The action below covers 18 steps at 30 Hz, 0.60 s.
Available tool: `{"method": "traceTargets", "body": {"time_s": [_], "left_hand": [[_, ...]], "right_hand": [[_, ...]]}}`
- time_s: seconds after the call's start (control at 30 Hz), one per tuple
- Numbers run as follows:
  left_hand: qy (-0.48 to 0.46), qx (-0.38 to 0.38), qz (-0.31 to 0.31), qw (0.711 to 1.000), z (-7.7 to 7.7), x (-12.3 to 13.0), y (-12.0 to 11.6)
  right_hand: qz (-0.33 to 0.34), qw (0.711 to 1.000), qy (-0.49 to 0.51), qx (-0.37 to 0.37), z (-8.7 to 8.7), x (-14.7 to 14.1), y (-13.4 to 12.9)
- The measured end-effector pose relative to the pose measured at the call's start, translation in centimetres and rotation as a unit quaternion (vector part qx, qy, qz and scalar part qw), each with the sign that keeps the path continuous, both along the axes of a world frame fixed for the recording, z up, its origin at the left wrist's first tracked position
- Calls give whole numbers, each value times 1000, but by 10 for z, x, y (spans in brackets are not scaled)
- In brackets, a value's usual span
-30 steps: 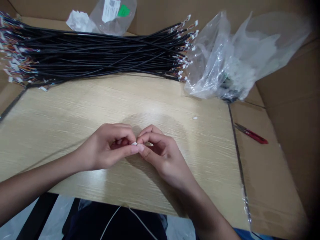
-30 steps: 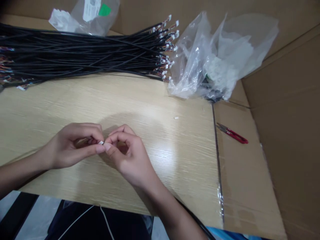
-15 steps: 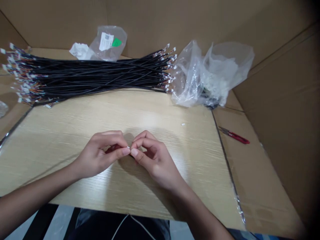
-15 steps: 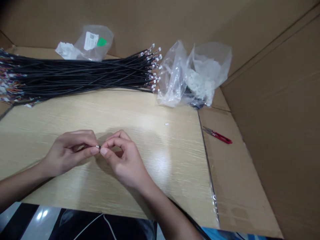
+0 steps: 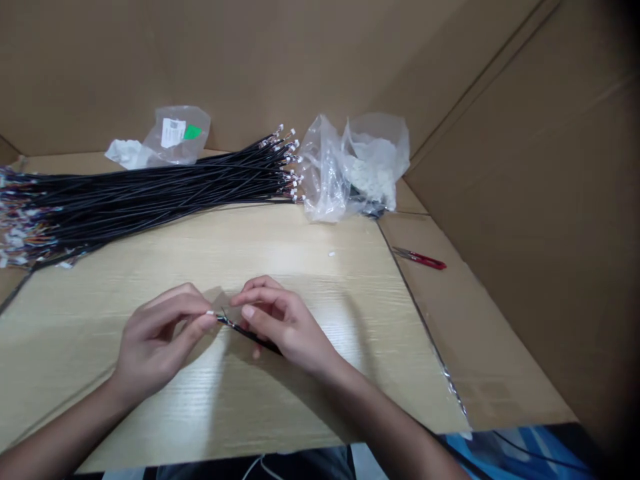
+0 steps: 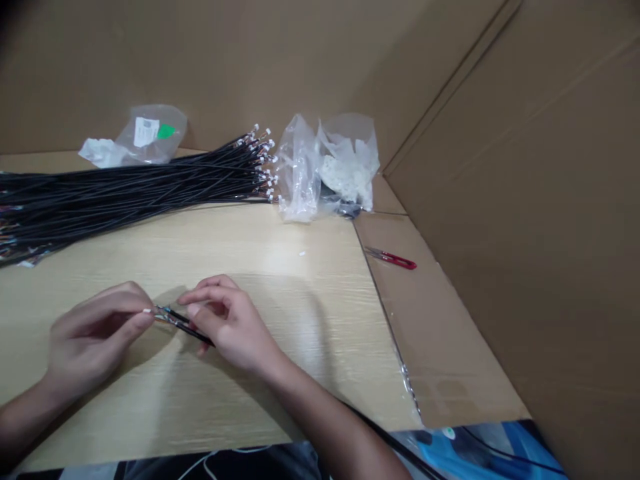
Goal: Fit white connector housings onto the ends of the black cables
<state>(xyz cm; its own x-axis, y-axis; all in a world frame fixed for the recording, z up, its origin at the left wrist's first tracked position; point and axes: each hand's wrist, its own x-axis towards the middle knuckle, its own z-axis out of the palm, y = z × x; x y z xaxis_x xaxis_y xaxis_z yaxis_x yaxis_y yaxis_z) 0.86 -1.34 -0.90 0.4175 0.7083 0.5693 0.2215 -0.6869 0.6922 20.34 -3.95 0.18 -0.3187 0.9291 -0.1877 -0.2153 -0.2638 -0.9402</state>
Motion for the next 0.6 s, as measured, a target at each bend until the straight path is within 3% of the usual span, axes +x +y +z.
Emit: {"method": "traceTargets", "body": {"time_s": [0.33,0.6], "left_hand": [[41,154,-13,987,4,3,-8],[47,71,1,996,-2,1,-7]], "right_hand": [[-36,997,-44,53,4,-1,-1],[-46,998,-36,33,6,1,1]]}}
